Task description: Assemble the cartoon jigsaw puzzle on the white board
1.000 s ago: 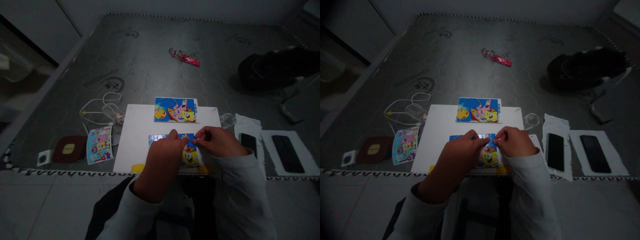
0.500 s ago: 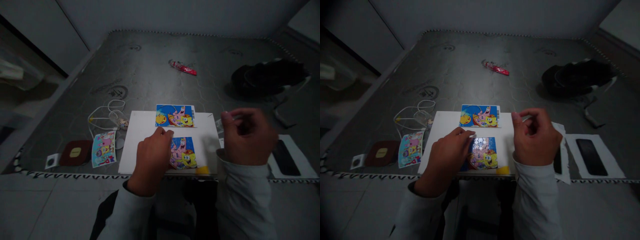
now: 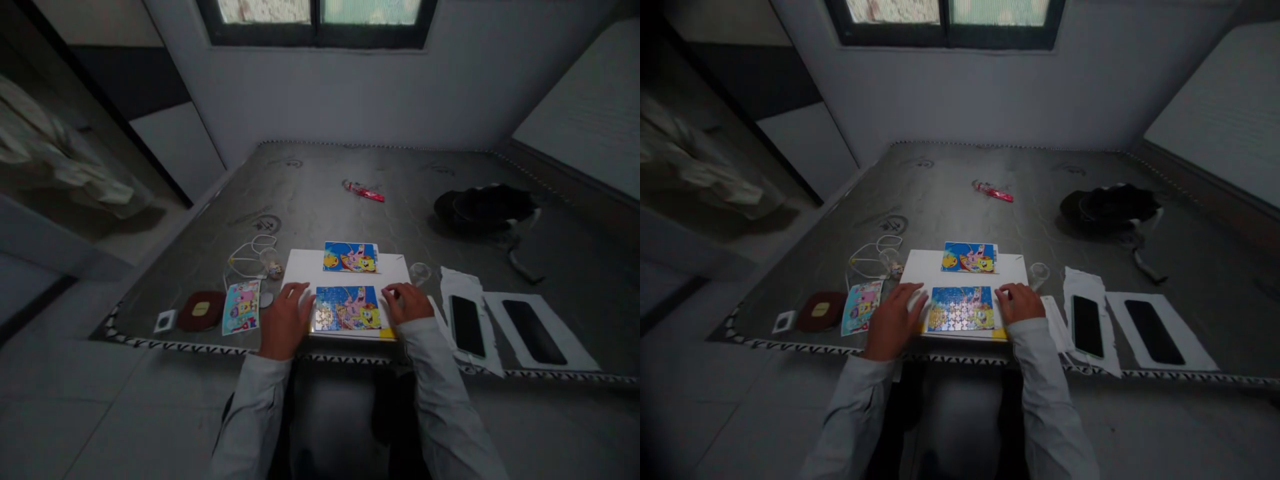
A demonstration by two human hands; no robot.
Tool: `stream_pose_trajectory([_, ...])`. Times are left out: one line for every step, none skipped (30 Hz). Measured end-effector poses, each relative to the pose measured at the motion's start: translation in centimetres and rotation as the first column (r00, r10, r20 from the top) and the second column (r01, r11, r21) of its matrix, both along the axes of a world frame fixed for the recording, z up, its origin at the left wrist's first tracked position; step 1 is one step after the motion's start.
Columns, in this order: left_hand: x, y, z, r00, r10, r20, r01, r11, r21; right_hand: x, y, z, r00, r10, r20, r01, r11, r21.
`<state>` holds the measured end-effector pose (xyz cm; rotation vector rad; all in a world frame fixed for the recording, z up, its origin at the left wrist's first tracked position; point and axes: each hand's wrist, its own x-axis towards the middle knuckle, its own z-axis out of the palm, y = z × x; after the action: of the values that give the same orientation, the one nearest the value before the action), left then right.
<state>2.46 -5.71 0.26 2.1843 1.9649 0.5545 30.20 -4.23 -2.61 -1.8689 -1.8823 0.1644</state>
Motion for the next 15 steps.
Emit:
stream_pose_trajectory([0.2,-1.3,-0.7,1.000,0.015,-0.008,-0.015,1.000,0.021,0.0,-1.6,-0.5,1.000,-0.022,0.002,0.022,0.999,0.024])
stream_pose_trajectory([0.5,-2.7,-1.3,1.000,0.014,-0.020,-0.013,0.999,0.030,-0.1,-3.3,-1.0,0.999,-0.047,0.004,0.046,0.998,0.046])
stream_pose_trajectory([0.7,-4.2,-1.9,1.000,0.008,-0.028,-0.007,0.999,0.037,-0.1,-5.2,-1.5,0.998,-0.068,0.006,0.068,0.996,0.065])
stream_pose_trajectory([0.9,-5.6,-2.4,0.999,-0.006,-0.035,0.007,0.999,0.047,-0.2,-7.0,-1.9,0.996,-0.087,0.008,0.086,0.993,0.083])
stream_pose_trajectory([1.1,-6.8,-2.8,0.999,-0.024,-0.041,0.026,0.998,0.057,-0.3,-8.7,-2.3,0.995,-0.099,0.010,0.098,0.990,0.099])
stream_pose_trajectory([1.2,-7.9,-3.2,0.998,-0.036,-0.048,0.039,0.997,0.069,-0.3,-10.3,-2.7,0.994,-0.105,0.011,0.103,0.988,0.117])
stream_pose_trajectory([1.2,-8.8,-3.5,0.998,-0.040,-0.056,0.044,0.996,0.080,-0.4,-11.6,-3.1,0.994,-0.106,0.014,0.103,0.985,0.136])
stream_pose_trajectory([1.2,-9.4,-3.8,0.997,-0.042,-0.066,0.048,0.995,0.091,-0.5,-12.7,-3.4,0.994,-0.104,0.018,0.100,0.982,0.158])
stream_pose_trajectory([1.1,-9.8,-4.1,0.996,-0.041,-0.085,0.050,0.993,0.104,-0.6,-13.5,-3.7,0.995,-0.096,0.023,0.091,0.980,0.180])
stream_pose_trajectory([1.1,-10.0,-4.3,0.994,-0.041,-0.102,0.054,0.991,0.121,-0.7,-14.0,-3.9,0.996,-0.086,0.028,0.079,0.977,0.198])
stream_pose_trajectory([1.0,-10.1,-4.6,0.993,-0.040,-0.113,0.057,0.988,0.145,-0.8,-14.4,-4.2,0.997,-0.070,0.035,0.061,0.975,0.215])
stream_pose_trajectory([0.9,-10.2,-4.8,0.993,-0.039,-0.116,0.057,0.985,0.163,-0.9,-14.7,-4.5,0.998,-0.053,0.043,0.042,0.972,0.230])
stream_pose_trajectory([0.9,-10.1,-5.1,0.992,-0.036,-0.118,0.056,0.983,0.177,-1.1,-14.8,-4.9,0.998,-0.040,0.053,0.026,0.969,0.246])
stream_pose_trajectory([0.9,-10.1,-5.5,0.992,-0.031,-0.119,0.054,0.980,0.193,-1.2,-14.8,-5.3,0.997,-0.029,0.065,0.011,0.965,0.263])
stream_pose_trajectory([1.0,-10.1,-5.9,0.992,-0.030,-0.119,0.054,0.976,0.209,-1.4,-14.8,-5.7,0.997,-0.020,0.077,-0.002,0.959,0.282])
